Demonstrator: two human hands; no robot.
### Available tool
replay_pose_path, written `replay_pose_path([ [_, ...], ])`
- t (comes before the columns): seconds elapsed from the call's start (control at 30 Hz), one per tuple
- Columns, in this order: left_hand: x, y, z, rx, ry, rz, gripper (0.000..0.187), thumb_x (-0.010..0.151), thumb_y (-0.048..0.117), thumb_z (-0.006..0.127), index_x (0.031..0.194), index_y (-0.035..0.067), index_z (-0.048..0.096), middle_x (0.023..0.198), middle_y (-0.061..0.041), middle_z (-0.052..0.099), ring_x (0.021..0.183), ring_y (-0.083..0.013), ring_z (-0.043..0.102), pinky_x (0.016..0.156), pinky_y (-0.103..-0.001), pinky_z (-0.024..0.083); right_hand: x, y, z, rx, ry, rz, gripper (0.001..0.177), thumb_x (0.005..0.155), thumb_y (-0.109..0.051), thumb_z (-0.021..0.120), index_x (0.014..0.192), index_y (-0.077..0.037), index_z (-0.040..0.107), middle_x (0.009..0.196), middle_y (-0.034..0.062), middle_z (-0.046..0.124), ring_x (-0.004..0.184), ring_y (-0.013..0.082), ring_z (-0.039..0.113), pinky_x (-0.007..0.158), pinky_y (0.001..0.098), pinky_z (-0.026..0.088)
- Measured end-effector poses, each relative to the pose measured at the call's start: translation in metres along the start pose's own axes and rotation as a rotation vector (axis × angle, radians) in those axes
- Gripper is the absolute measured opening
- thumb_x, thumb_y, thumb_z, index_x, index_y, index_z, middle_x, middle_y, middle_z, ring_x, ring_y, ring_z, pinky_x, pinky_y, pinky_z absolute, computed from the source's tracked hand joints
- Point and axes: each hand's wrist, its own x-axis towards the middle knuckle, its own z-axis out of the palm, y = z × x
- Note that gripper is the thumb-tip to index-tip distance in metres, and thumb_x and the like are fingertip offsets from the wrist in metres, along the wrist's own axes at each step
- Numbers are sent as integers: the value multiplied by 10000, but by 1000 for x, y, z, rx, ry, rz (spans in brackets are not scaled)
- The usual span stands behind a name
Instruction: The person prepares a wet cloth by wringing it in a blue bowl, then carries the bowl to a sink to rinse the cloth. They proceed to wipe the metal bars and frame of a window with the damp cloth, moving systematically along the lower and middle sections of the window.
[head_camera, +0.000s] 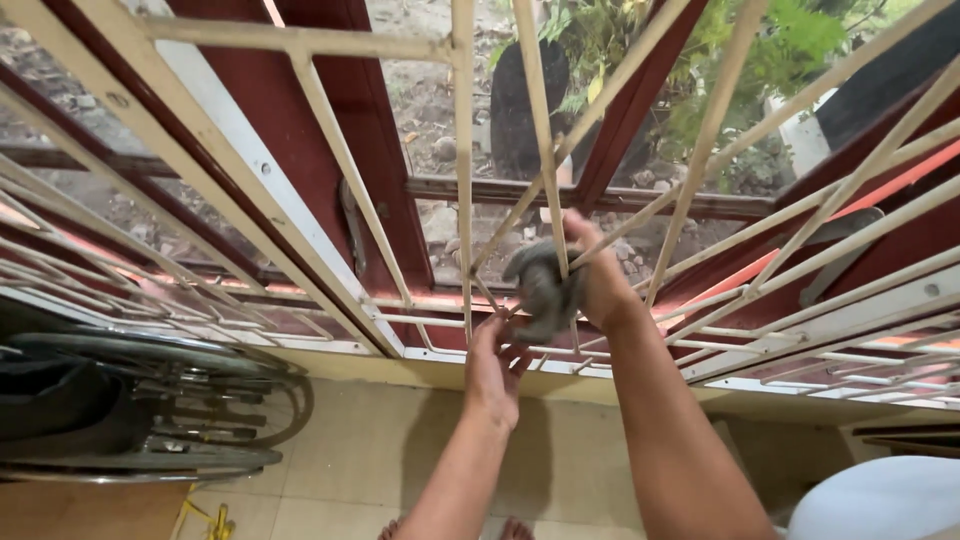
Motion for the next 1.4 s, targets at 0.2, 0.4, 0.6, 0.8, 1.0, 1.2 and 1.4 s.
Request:
replay_pose_path([
  [0.2,-17,16,14,136,-18,30,365,1220,414,593,1495,218,732,1359,22,826,1172,-199,799,1018,-374,573,-13,103,9,65,162,-362,417,1094,-491,808,1052,-84,892,1039,162,903,1043,359,910,1071,537,687],
  [0.4,27,-14,-24,92,65,59,356,1175,367,715,1494,252,822,1342,-12,892,1097,-242,864,970,-394,656,-29,224,3,-938,606,-718,515,1272,-284,606,818,-59,699,816,283,729,957,510,778,906,583,585],
  [0.6,6,-4,-52,145,116,28,363,1191,326,687,1512,221,821,1341,-10,865,1053,-220,856,900,-341,639,-70,220,28,-883,613,-169,605,1243,-384,528,982,-4,920,1101,276,935,1277,443,870,1106,635,636],
  [0.8,7,23,-69,186,137,59,339,1225,325,645,1508,241,812,1328,25,872,1000,-175,851,869,-310,633,-31,179,35,-422,678,-345,350,1219,-394,750,1371,-115,897,1397,186,887,1496,332,784,1272,536,620],
  [1.0,-6,56,-71,200,141,64,367,1244,335,596,1518,229,816,1380,6,893,1028,-188,859,890,-325,624,-1,169,52,-151,755,-385,569,1299,-588,614,1691,-188,716,1735,139,704,1712,307,587,1449,457,471],
  [1.2,12,64,-78,239,118,66,371,1250,321,606,1539,213,812,1404,-6,880,1024,-191,850,863,-307,612,94,248,8,-498,700,-161,571,1237,-528,601,1492,-84,855,1513,270,849,1531,456,744,1329,665,555],
  [1.4,-9,74,-72,276,144,38,357,1231,340,643,1520,244,829,1396,24,888,1054,-184,853,906,-331,614,43,172,8,-253,747,-308,780,1176,-762,634,1510,-90,846,1502,280,846,1464,442,792,1154,630,657],
])
